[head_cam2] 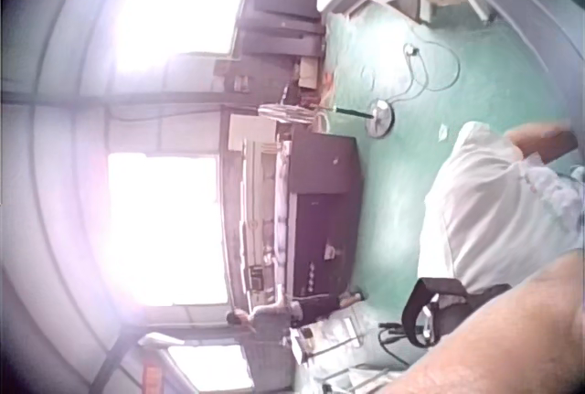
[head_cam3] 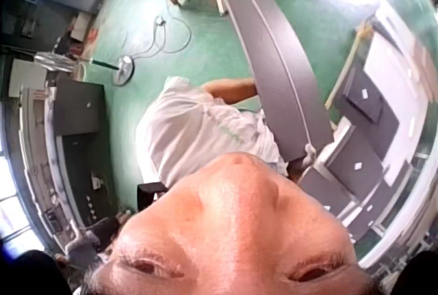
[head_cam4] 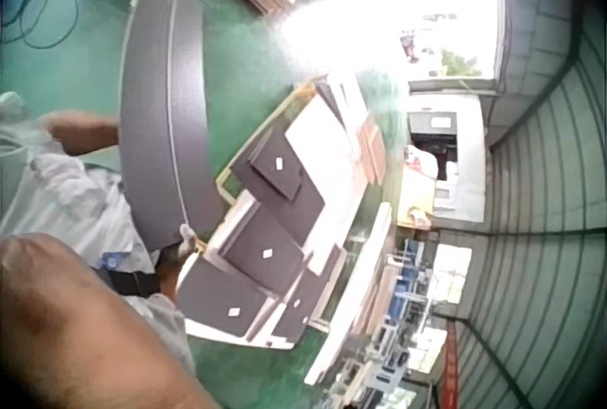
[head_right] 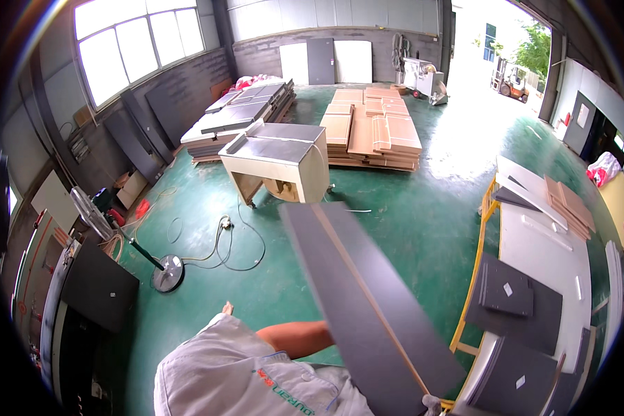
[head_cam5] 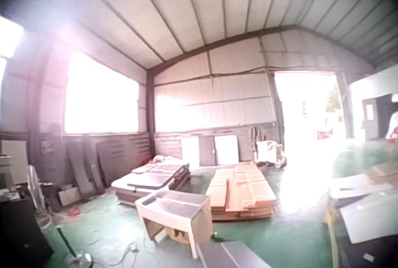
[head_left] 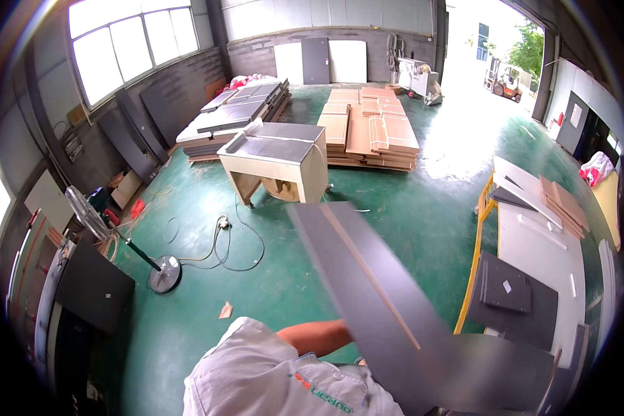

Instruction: The person stacks dark gray rectangular panels on a workbench, aligns them, and secures the stack with white plastic straps. The person then lifts the strapped stack and places it onto a larger pile of similar panels.

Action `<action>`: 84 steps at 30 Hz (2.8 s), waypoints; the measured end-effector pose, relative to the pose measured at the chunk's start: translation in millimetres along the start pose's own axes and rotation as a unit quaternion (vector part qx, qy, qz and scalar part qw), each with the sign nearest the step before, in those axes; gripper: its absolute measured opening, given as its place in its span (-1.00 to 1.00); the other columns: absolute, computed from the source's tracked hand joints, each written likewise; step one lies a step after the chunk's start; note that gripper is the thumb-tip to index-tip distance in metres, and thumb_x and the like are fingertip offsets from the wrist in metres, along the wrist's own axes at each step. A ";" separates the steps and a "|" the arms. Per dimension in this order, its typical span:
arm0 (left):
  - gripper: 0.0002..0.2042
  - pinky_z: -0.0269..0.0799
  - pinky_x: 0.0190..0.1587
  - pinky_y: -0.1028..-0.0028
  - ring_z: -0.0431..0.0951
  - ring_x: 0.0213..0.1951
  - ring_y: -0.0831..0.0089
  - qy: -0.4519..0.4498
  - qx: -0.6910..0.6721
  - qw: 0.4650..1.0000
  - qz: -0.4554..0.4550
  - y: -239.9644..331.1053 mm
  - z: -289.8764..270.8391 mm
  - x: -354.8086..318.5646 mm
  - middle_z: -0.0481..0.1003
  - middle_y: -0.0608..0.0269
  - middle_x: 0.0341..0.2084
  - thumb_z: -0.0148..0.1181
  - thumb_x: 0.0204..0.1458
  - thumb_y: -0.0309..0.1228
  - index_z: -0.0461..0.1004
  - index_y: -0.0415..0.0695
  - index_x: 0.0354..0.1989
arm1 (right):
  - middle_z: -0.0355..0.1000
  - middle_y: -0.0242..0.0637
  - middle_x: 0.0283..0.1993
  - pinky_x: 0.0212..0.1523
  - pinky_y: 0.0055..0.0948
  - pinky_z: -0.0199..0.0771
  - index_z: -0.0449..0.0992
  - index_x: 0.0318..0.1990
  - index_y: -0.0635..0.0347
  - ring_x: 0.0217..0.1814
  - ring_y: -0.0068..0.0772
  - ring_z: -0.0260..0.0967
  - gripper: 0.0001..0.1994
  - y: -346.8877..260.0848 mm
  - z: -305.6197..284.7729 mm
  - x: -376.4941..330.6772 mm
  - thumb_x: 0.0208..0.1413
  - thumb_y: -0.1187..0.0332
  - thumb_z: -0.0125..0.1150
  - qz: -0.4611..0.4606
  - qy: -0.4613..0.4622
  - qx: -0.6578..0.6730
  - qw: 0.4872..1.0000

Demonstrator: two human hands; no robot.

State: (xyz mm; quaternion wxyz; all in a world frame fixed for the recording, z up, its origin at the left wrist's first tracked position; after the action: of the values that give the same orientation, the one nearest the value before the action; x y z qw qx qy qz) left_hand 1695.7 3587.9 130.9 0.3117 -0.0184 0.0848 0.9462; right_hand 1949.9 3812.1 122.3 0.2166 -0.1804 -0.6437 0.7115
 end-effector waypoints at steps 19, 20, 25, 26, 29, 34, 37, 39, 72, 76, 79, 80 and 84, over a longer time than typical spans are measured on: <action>-0.76 0.51 0.11 0.19 0.58 -0.11 0.34 -0.020 0.390 0.797 -0.461 -155.1 94.6 377.4 0.58 0.26 -0.19 0.24 0.07 -0.47 0.54 -0.16 -0.07 | 0.52 -0.33 -0.06 0.01 -0.38 0.55 0.57 -0.10 0.33 -0.07 -0.46 0.49 -0.75 -66.4 -0.5 344.7 0.04 0.49 0.32 -0.024 0.369 0.355 0.859; -0.82 0.52 0.08 0.28 0.58 -0.12 0.38 0.016 0.388 0.778 -0.494 -141.8 90.8 397.3 0.56 0.28 -0.23 0.23 0.07 -0.52 0.54 -0.16 -0.13 | 0.52 -0.31 -0.04 0.01 -0.39 0.55 0.58 -0.07 0.34 -0.06 -0.47 0.49 -0.73 -65.5 17.9 369.9 0.07 0.44 0.34 -0.002 0.335 0.362 0.870; -0.96 0.62 -0.15 0.36 0.66 -0.29 0.37 0.006 0.420 0.765 -0.488 -99.5 28.2 607.8 0.63 0.29 -0.38 0.23 0.11 -0.53 0.58 -0.11 -0.35 | 0.54 -0.19 0.05 0.09 -0.39 0.54 0.59 0.01 0.33 0.06 -0.44 0.49 -0.68 -8.3 72.4 459.5 0.18 0.32 0.36 0.144 0.135 0.311 0.930; -0.94 0.62 -0.11 0.32 0.65 -0.24 0.33 0.049 0.439 0.784 -0.436 -64.3 -30.9 680.9 0.63 0.22 -0.33 0.23 0.12 -0.53 0.59 -0.13 -0.27 | 0.54 -0.18 0.06 0.11 -0.39 0.54 0.59 0.02 0.32 0.08 -0.44 0.48 -0.67 16.2 65.9 468.1 0.19 0.31 0.36 0.146 0.181 0.270 0.934; -0.91 0.65 -0.08 0.28 0.66 -0.24 0.32 0.074 0.395 0.815 -0.417 -53.7 -77.2 806.4 0.65 0.23 -0.35 0.20 0.23 -0.47 0.61 -0.15 -0.28 | 0.54 -0.13 0.12 0.13 -0.35 0.54 0.58 0.07 0.32 0.14 -0.36 0.49 -0.60 91.6 18.1 441.6 0.17 0.25 0.38 0.110 0.321 -0.201 0.919; -0.73 0.54 0.15 0.23 0.56 0.10 0.29 0.218 0.454 0.812 -0.296 -45.2 -143.2 947.1 0.62 0.18 -0.01 0.09 0.35 -0.25 0.57 -0.16 0.02 | 0.58 -0.17 -0.07 -0.06 -0.40 0.58 0.54 0.15 0.38 -0.07 -0.38 0.54 -0.53 163.0 15.9 333.4 0.15 0.28 0.35 0.286 0.588 0.017 0.757; -0.65 0.41 0.27 0.25 0.45 0.26 0.29 0.256 0.503 0.776 -0.283 -70.4 -158.8 957.7 0.56 0.11 0.12 0.04 0.37 -0.21 0.53 -0.19 0.13 | 0.61 -0.16 -0.11 -0.08 -0.42 0.59 0.52 0.17 0.41 -0.10 -0.43 0.57 -0.49 192.9 29.2 278.5 0.15 0.23 0.35 0.398 0.615 0.032 0.680; -0.61 0.31 0.33 0.26 0.37 0.33 0.29 0.303 0.628 0.671 -0.251 -76.9 -144.8 915.9 0.52 0.06 0.18 0.02 0.37 -0.21 0.51 -0.23 0.18 | 0.62 -0.10 -0.04 0.01 -0.36 0.58 0.51 0.19 0.41 -0.03 -0.34 0.59 -0.43 194.8 24.8 262.1 0.12 0.16 0.38 0.436 0.602 -0.047 0.668; 0.08 0.45 -0.09 0.00 0.65 -0.19 -0.13 -0.142 0.969 0.190 -0.065 -251.5 -31.0 1025.1 0.61 -0.37 -0.39 -0.17 0.02 0.61 0.66 -0.45 -0.30 | 0.57 -0.03 0.11 0.16 -0.27 0.51 0.57 0.10 0.27 0.16 -0.13 0.53 -0.52 184.3 -189.3 229.5 0.16 0.09 0.32 0.389 0.757 -0.113 0.513; 0.03 0.52 -0.06 0.08 0.66 -0.18 -0.05 -0.132 0.977 0.155 -0.065 -262.3 -18.5 1057.9 0.64 -0.25 -0.35 -0.12 0.02 0.59 0.67 -0.40 -0.29 | 0.55 0.09 0.15 0.26 -0.23 0.44 0.45 0.22 0.47 0.22 0.01 0.49 -0.22 174.4 -199.1 109.3 0.07 -0.10 0.41 0.428 0.785 -0.145 0.425; -0.25 0.55 0.04 0.18 0.66 -0.08 0.11 -0.258 0.948 0.101 0.159 -323.0 57.7 986.2 0.65 -0.11 -0.12 0.08 0.17 0.30 0.63 -0.31 -0.05 | 0.34 0.25 0.36 0.40 -0.13 0.31 0.31 0.36 0.40 0.43 0.16 0.30 0.00 161.6 -228.5 39.3 -0.04 -0.26 0.43 0.502 0.772 -0.167 0.353; -0.40 0.54 0.06 0.23 0.65 -0.04 0.16 -0.298 0.911 0.283 0.030 -335.6 30.9 969.6 0.62 -0.07 -0.04 0.06 0.25 0.12 0.60 -0.28 0.02 | 0.30 0.26 0.38 0.40 -0.09 0.31 0.30 0.38 0.38 0.44 0.16 0.28 0.04 149.9 -252.0 34.4 -0.09 -0.29 0.44 0.498 0.777 -0.164 0.348; -0.72 0.50 0.03 0.39 0.60 -0.06 0.39 -0.489 0.773 0.309 -0.262 -501.0 2.1 689.6 0.59 0.13 -0.10 -0.05 0.36 -0.33 0.55 -0.20 0.03 | 0.43 0.14 0.31 0.37 -0.24 0.34 0.29 0.38 0.46 0.37 0.02 0.38 -0.10 113.0 -286.4 10.5 0.05 -0.04 0.48 0.444 0.780 -0.088 0.431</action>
State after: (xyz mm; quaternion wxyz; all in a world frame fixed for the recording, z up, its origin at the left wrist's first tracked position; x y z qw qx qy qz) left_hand 1437.6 4389.3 -2.2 0.3997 0.6753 0.6003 0.1543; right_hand 2085.9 4048.9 -20.2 0.2635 -0.9382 -0.0910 0.2051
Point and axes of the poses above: each hand's wrist, its own x-axis towards the middle knuckle, its own z-axis out of the palm, y = z × x, the point moved 10 cm from there along x, towards the middle knuckle
